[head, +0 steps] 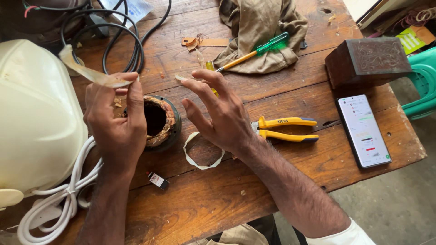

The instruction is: The person uses a screwdriver and pliers to scrape and adjust the interior of a cylindrical copper-wound electrical component. They repeatedly insert and remove a strip of white tape while working on the component's inner surface.

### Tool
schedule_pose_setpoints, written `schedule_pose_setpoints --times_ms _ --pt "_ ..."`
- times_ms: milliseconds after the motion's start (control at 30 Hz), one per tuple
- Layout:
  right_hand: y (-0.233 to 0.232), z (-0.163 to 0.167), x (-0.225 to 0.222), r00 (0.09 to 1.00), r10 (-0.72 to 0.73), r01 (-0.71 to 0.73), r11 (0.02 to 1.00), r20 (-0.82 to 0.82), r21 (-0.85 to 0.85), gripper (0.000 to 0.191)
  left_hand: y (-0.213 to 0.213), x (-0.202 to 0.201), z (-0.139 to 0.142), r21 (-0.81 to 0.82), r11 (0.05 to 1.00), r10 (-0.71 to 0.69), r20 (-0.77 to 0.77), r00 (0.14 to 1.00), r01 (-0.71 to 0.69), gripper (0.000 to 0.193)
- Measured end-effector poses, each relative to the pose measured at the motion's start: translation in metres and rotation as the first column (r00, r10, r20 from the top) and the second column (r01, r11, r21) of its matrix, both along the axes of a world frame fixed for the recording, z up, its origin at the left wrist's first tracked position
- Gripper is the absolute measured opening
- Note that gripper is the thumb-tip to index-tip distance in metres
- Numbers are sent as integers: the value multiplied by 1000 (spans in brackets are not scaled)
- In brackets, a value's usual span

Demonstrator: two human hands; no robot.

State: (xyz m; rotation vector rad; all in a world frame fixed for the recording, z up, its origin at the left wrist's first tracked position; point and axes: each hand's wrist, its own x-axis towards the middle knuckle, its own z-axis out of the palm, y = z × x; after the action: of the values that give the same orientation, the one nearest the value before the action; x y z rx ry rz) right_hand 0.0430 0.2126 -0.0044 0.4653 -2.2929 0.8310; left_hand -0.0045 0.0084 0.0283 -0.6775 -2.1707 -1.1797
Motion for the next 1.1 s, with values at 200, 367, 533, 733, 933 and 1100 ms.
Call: schedule_pose_setpoints --times_ms 200,367,533,733,933,1100 --pt "-5 -1 -6 1000 25 -25 1000 -17 -6 32 -2 -6 -11 37 999 -29 15 999 29 9" --pt "-12 10 2 1000 -15 15 1000 -1 -5 33 -5 -9 -11 88 996 -31 49 998 26 18" --pt "-18 16 -6 999 14 -13 999 -31 34 33 -6 -14 -7 142 987 -89 115 989 72 21" --pt "-18 16 -2 1000 -3 4 999 -11 49 32 -9 -11 -4 160 981 -130 107 986 112 23" --pt "-19 17 -4 1000 -2 1 998 1 57 32 -10 -11 -1 165 976 -162 119 980 142 24" --pt "-19 17 -4 1000 1 -2 999 9 51 32 -10 -12 -1 146 979 -158 104 982 142 23"
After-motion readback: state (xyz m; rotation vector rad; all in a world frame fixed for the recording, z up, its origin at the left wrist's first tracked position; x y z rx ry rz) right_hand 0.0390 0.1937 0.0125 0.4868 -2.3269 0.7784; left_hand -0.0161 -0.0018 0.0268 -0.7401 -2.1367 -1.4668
